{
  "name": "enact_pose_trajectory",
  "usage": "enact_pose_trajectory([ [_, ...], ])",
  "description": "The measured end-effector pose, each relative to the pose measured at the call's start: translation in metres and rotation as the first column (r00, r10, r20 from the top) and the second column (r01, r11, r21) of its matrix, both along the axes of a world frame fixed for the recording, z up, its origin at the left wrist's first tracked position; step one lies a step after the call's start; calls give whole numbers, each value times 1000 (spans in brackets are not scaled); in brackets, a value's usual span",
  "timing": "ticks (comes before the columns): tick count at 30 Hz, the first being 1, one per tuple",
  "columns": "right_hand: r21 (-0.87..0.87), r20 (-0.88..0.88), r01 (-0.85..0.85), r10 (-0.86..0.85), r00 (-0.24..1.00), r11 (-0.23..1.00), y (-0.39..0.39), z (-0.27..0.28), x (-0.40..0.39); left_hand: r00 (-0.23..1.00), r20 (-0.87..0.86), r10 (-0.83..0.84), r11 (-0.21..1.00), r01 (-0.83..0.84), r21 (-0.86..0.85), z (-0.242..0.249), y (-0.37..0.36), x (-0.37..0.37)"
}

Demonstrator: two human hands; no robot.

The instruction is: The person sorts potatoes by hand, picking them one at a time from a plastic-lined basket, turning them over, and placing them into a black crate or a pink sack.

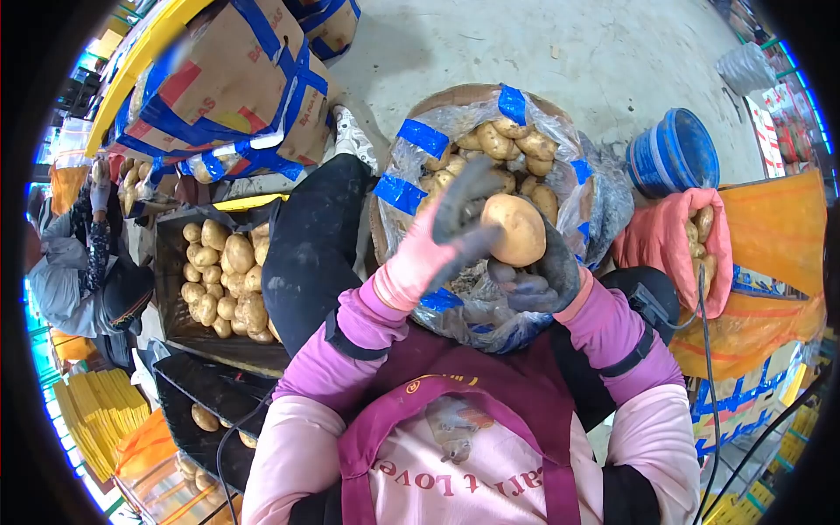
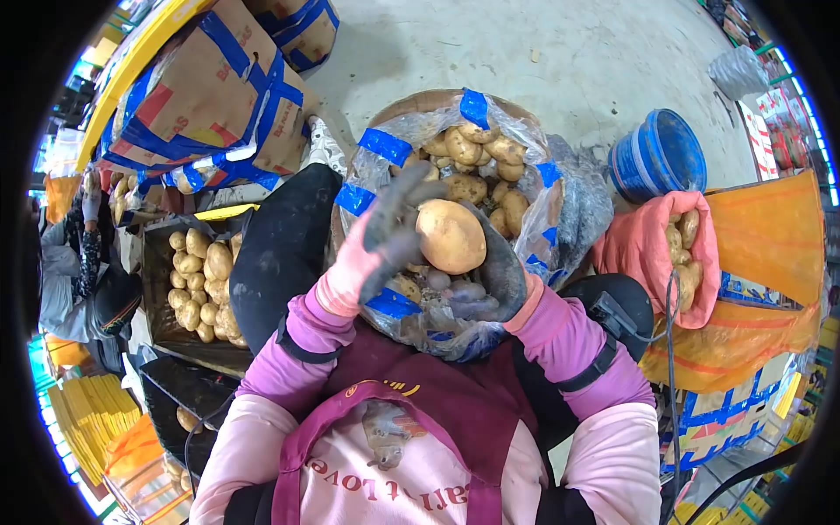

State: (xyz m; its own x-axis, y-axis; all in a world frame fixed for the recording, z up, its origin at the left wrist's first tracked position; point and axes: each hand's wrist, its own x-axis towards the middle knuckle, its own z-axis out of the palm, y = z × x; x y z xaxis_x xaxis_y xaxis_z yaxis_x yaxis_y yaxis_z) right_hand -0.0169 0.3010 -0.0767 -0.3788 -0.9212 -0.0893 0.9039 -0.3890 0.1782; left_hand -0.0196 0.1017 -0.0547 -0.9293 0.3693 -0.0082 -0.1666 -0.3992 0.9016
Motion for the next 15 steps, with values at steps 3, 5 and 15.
enact_pose_trajectory([
  [3, 603, 138, 37, -149, 979, 797, -15, 28, 3, 956, -291, 17, 954, -103, -283, -4, 12, 5],
  [5, 641, -4, 29, -34, 999, 767, -6, 23, 2, 920, -389, 56, 876, -232, -423, 6, 4, 6],
  [15, 774, -398, 248, 143, 906, 583, 5, -9, -12, 628, -111, 770, 632, -730, 261, 46, -248, 35],
])
